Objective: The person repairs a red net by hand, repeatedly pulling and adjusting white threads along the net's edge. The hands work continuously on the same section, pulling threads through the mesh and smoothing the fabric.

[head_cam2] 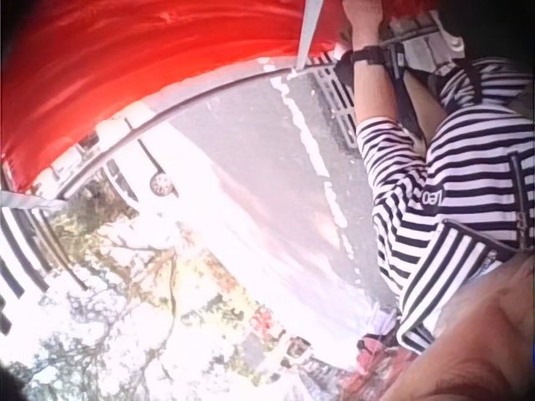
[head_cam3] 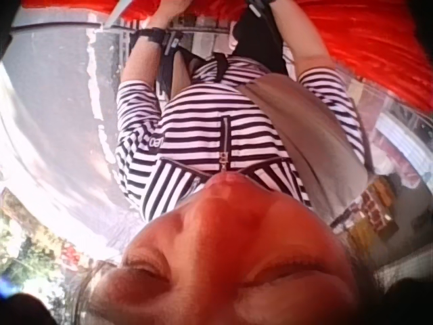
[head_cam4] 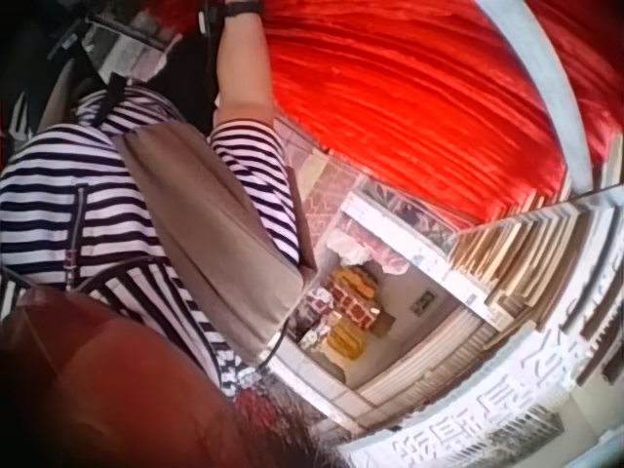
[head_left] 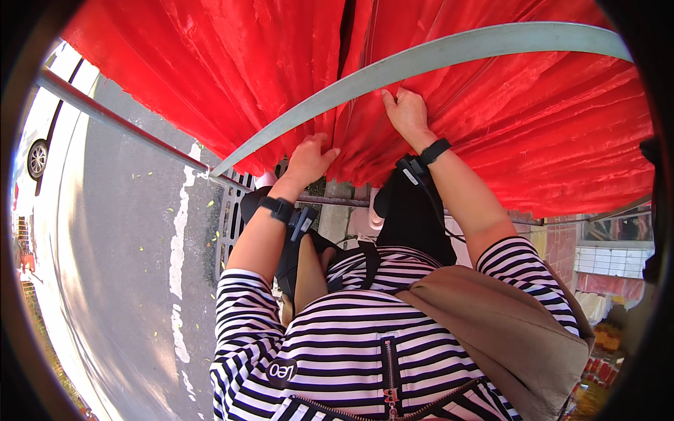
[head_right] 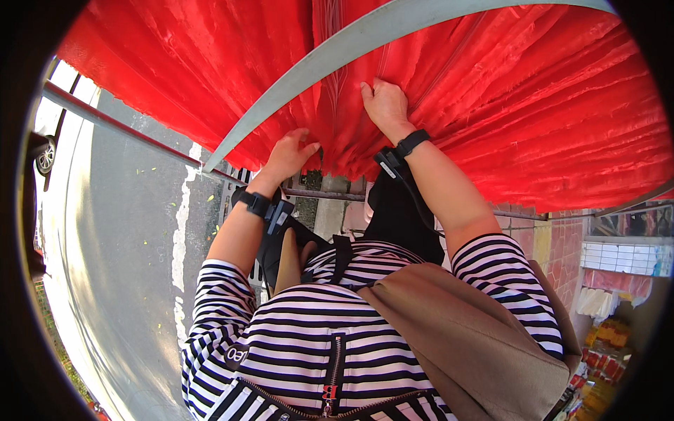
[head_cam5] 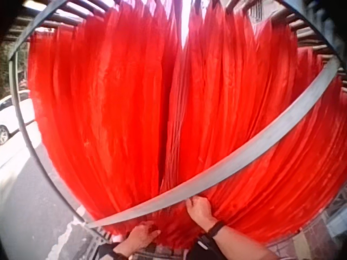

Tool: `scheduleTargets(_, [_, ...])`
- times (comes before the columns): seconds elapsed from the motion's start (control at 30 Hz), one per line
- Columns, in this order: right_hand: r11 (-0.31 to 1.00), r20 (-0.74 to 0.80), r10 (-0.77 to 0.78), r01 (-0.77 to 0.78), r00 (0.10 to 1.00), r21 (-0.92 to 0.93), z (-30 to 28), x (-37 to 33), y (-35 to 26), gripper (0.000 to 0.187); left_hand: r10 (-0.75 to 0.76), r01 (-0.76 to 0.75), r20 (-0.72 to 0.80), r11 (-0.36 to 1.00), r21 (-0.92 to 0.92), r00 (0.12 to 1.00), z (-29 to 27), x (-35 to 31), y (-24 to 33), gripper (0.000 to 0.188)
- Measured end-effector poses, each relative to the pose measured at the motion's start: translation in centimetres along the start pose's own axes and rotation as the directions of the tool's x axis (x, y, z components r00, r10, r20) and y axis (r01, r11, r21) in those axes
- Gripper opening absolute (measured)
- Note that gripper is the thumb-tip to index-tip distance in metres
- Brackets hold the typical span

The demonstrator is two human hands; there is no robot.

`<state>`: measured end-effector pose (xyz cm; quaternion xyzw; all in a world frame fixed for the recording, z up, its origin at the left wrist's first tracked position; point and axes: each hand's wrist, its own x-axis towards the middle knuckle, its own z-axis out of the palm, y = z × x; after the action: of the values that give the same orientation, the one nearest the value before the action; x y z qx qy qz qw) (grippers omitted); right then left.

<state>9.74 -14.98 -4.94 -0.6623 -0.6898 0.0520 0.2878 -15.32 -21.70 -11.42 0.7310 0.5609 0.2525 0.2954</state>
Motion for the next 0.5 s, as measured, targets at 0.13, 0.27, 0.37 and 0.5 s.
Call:
scheduleTargets(0.13, [0.999, 0.05, 0.015, -0.013, 0.999, -0.044, 1.0, -0.2, -0.4, 0.036, -0.11, 0.116, -0.086, 0.991, 0.071, 0.99, 4.3, 4.6, -1.4, 0.055])
scheduleTargets(0.27, [0.999, 0.107, 0.029, -0.024, 0.994, -0.042, 1.2, -0.4, -0.2, 0.036, -0.165, 0.165, -0.11, 0.986, -0.005, 0.98, 5.9, 7.5, -2.1, 0.04])
scheduleTargets(0.37, [1.0, 0.091, -0.012, 0.014, 0.996, -0.026, 2.3, -0.6, -0.1, 0.035, -0.097, 0.075, -0.189, 0.99, -0.118, 0.977, 6.4, 7.1, -3.4, 0.035])
scheduleTargets(0.5, [1.0, 0.134, 0.001, 0.0, 0.991, -0.009, 3.6, -1.1, 0.3, 0.036, -0.096, 0.069, -0.148, 0.981, -0.179, 0.984, 6.7, 5.1, -4.0, 0.035])
